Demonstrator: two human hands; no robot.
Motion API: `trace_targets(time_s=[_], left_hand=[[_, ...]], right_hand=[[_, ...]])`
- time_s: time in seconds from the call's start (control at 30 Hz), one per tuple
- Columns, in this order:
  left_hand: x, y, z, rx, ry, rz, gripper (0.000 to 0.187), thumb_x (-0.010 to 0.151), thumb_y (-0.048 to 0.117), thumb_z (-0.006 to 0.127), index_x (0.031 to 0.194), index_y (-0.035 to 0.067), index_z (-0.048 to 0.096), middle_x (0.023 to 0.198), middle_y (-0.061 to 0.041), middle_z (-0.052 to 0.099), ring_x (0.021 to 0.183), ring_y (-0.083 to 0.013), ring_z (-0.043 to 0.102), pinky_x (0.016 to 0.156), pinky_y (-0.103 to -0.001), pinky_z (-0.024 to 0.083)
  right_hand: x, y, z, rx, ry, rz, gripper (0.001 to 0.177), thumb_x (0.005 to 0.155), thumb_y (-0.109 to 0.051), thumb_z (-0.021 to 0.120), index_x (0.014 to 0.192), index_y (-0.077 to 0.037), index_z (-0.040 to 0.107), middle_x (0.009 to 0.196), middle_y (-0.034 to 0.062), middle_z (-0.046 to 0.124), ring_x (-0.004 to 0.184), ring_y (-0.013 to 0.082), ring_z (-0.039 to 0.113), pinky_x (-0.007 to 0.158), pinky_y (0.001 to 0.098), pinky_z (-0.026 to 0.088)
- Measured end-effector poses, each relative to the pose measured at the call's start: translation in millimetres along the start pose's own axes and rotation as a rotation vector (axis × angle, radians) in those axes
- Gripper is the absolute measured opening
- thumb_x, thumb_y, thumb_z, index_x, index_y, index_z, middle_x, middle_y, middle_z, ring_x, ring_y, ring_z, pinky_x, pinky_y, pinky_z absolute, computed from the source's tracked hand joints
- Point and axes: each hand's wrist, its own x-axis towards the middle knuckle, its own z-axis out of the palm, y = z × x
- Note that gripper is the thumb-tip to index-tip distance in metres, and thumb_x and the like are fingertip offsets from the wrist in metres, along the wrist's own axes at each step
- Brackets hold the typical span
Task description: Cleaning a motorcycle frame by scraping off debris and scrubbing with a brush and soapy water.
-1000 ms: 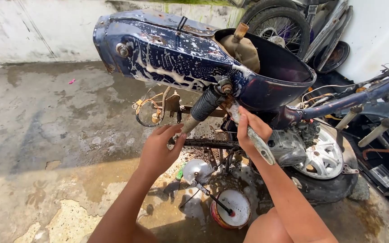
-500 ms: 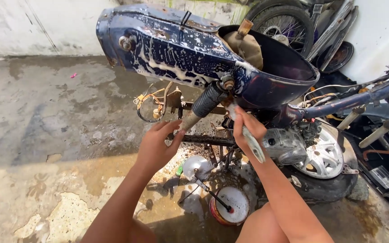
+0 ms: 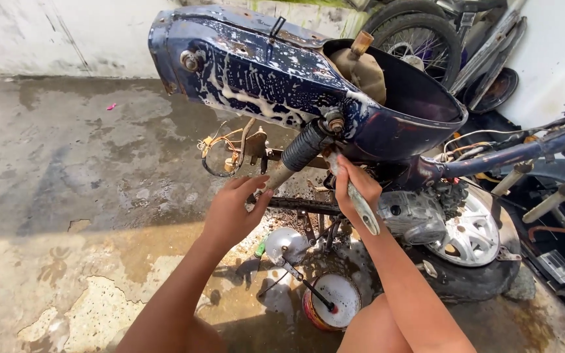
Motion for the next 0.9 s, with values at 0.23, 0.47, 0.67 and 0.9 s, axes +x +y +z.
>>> trace_targets(time_s=[0.23,0.47,0.67,0.9], left_hand=[[-4.4,6.0,-4.4,-0.034,-0.020,0.012,0.025,0.093,0.017,0.070,0.116,0.006,0.077,0.089,-0.014,0.077,0.086,-0.0353,0.074,0.071,-0.043,0.061],[-5.0,2.3,-7.8,0.003,0.012,0.026,0.026,0.092,0.019,0.073,0.115,0.009,0.077,0.089,-0.013,0.077,0.087,-0.0356,0.075,0.071,-0.044,0.061],[-0.4,6.9,-18.1,-0.014,-0.001,0.002,0.027,0.092,0.017,0.072,0.116,0.007,0.076,0.091,-0.014,0.076,0.089,-0.0375,0.074,0.073,-0.045,0.060],[-4.9,5.0,-1.8,0.010,-0.023,0.004,0.026,0.093,0.021,0.072,0.116,0.009,0.077,0.091,-0.012,0.077,0.091,-0.0359,0.074,0.074,-0.045,0.060]], right_hand=[[-5.9,7.6,-7.0,-0.066,-0.011,-0.049,0.022,0.104,-0.008,0.064,0.114,0.001,0.081,0.096,0.0179,0.079,0.074,0.0292,0.076,0.059,0.0336,0.061],[-1.1,0.7,1.0,-0.072,0.064,-0.018,0.022,0.104,-0.009,0.064,0.115,-0.004,0.082,0.102,0.0138,0.080,0.083,0.0260,0.077,0.066,0.0329,0.062],[2.3,-1.1,-0.7,-0.067,0.141,-0.040,0.026,0.104,-0.005,0.060,0.118,0.000,0.081,0.100,0.0163,0.080,0.073,0.0272,0.075,0.059,0.0320,0.060],[-0.4,-14.2,-13.8,0.035,0.147,0.042,0.024,0.103,-0.003,0.061,0.117,0.004,0.080,0.101,0.0208,0.079,0.082,0.0305,0.076,0.062,0.0340,0.061]])
